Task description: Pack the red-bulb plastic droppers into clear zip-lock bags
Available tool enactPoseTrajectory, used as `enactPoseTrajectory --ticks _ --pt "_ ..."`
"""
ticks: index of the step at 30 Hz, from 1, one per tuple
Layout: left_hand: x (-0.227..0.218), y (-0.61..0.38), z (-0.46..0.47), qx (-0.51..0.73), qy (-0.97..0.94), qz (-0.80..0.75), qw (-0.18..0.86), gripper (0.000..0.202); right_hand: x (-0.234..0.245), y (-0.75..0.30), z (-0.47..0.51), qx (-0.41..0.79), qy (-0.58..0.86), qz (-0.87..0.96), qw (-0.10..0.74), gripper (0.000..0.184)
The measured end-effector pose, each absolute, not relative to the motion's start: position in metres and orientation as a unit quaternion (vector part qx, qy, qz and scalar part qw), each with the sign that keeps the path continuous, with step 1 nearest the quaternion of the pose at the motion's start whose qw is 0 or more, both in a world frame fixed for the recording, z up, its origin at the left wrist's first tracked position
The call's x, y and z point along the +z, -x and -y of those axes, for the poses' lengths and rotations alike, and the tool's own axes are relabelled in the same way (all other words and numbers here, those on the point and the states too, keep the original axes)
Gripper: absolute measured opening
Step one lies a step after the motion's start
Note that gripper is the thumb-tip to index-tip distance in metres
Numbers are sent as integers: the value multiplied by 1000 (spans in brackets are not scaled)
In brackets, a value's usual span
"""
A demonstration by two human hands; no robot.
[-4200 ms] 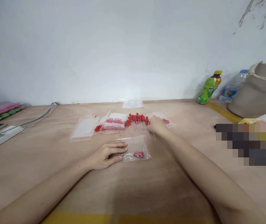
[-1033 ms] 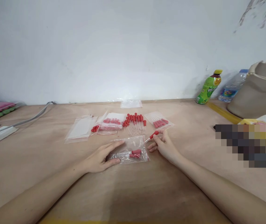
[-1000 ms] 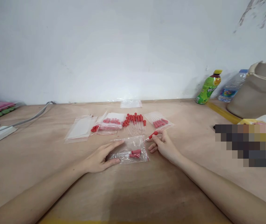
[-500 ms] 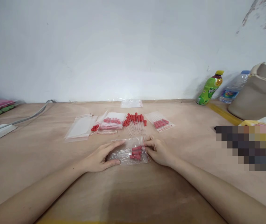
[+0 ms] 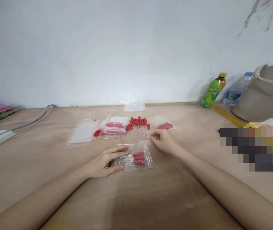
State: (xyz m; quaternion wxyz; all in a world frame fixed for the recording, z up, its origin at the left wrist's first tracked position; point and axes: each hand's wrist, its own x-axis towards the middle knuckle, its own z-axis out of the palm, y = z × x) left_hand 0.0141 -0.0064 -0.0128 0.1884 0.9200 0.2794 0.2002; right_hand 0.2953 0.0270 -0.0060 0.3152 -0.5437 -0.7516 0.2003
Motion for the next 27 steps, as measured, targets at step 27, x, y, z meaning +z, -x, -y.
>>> enactPoseTrajectory --ticks 27 --pt "-13 -13 9 193 -921 -285 180 47 -21 -286 -17 415 490 434 632 45"
